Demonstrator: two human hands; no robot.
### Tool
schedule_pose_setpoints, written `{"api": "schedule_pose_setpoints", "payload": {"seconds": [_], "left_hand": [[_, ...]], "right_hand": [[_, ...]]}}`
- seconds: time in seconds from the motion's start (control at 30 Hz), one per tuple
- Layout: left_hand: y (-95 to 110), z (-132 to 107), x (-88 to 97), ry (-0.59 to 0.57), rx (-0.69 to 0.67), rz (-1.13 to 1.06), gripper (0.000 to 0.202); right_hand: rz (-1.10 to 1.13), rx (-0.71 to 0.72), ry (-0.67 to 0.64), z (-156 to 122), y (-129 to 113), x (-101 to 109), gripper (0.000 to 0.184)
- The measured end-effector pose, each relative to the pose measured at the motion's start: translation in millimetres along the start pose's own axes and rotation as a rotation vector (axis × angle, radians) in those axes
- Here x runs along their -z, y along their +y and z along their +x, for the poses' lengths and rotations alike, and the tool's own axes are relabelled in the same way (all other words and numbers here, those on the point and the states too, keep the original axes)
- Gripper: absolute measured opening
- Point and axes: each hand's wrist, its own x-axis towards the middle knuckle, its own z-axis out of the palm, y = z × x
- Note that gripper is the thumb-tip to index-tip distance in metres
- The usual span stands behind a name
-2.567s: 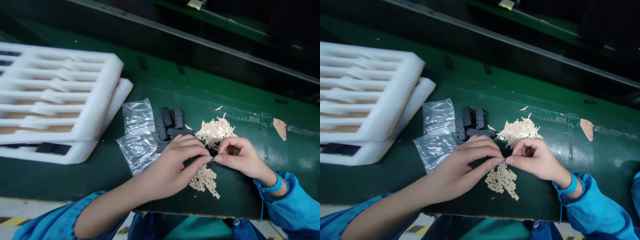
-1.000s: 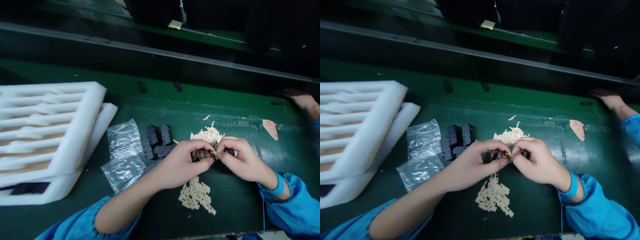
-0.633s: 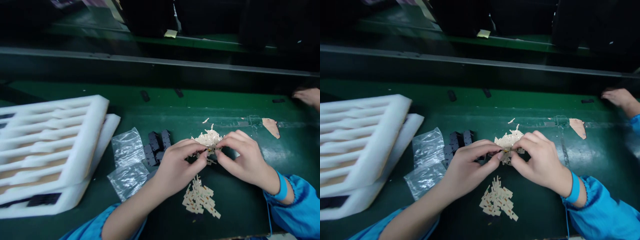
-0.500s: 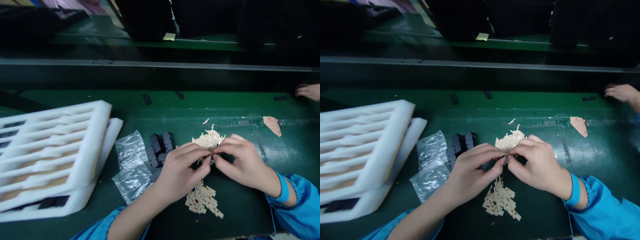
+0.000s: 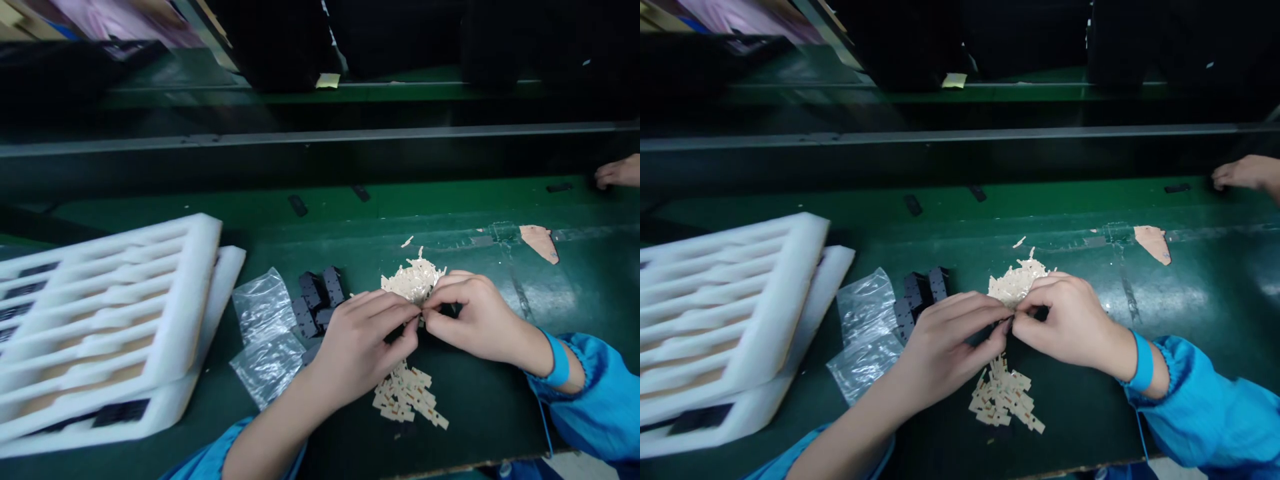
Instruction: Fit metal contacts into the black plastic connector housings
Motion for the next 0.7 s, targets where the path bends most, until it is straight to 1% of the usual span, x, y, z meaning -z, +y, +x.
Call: {"api": "schedule_pose_setpoints", "payload": {"seconds": [0.1, 0.2, 0.27, 0.37, 0.43, 0.5, 0.57, 0.63, 0.7], "left_hand": [[1, 0, -1.7, -0.013, 0.055, -0.058, 0.012], [2, 0, 1.1, -0.011, 0.109, -0.161, 0.012], [2, 1, 6.2, 0.024, 0.168, -0.230, 0.013], [-2, 1, 14.4, 0.121, 0.312, -0.329, 0.012], [-3, 1, 16.8, 0.154, 0.366, -0.366, 0.011], [-3, 0, 15.7, 0.153, 0.338, -0.329, 0.011], [-1, -1, 11.9, 0.151, 0.250, -0.247, 0.012], [1, -2, 7.2, 0.141, 0.157, -0.174, 0.013], [3, -2, 3.1, 0.123, 0.088, -0.113, 0.012]], "right_hand": [[-0.009, -0.015, 0.018, 0, -1, -1, 0.020], [0.033, -0.028, 0.030, 2, 5, -3, 0.019], [0.012, -0.065, 0.055, 5, 14, -4, 0.018], [-0.137, -0.143, 0.067, 10, 27, -5, 0.019], [-0.123, -0.129, 0.060, 11, 27, -4, 0.019], [0.005, -0.072, 0.105, 10, 20, -3, 0.018], [0.091, -0.013, 0.166, 7, 10, -3, 0.016], [0.058, 0.025, 0.178, 4, 0, -4, 0.014], [-0.008, 0.032, 0.162, 1, -5, -6, 0.014]]}}
